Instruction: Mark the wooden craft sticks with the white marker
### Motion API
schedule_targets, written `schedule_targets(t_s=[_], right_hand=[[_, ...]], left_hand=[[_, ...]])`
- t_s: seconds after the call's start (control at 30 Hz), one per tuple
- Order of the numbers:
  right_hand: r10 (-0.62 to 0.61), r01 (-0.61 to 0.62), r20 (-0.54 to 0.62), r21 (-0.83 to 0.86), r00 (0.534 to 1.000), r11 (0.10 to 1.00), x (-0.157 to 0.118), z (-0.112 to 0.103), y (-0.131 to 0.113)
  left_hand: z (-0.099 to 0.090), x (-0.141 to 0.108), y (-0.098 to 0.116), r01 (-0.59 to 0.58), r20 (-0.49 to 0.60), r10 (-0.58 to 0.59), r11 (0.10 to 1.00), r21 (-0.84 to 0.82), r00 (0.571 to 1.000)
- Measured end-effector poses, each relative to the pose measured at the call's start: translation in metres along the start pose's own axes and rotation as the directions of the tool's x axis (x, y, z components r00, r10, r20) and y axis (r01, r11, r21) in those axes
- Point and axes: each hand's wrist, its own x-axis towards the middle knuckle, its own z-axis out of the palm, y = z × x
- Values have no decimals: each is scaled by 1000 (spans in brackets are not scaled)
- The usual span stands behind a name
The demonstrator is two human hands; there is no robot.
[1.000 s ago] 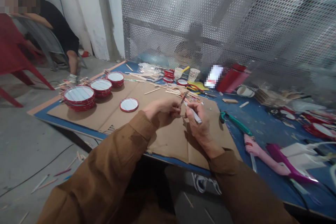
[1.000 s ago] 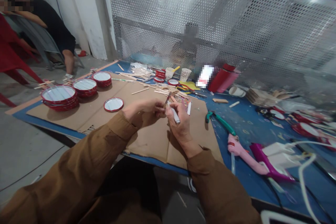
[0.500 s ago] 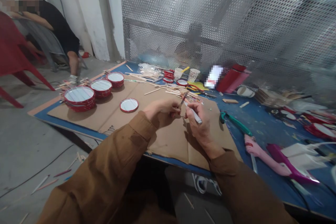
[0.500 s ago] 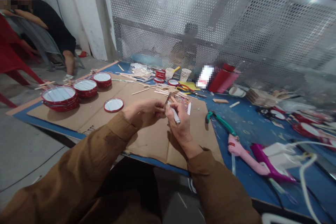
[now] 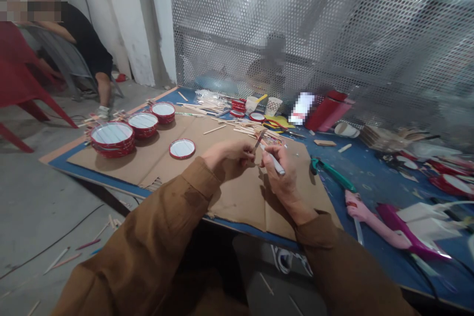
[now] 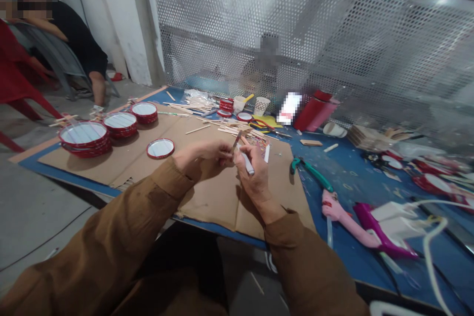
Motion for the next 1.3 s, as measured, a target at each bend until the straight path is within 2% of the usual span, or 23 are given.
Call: schedule_targets(t_s=[0.47,0.6,0.97,1.3], right_hand=[[23,-23,12,4,1000,1000,0,-2,0],[24,-24,11,8,1000,1000,0,-2,-1],[21,-21,19,13,1000,1000,0,-2,-3],[25,-25,42,3,999,1000,0,-2,-4]], left_hand=[[1,-3,3,-26,0,26,1000,2,1000],[0,-3,3,-13,2,13,998,58,1000],[3,-6,11,41,-16,-40,997,58,999],[1,-2,4,29,-12,-29,998,49,1000]])
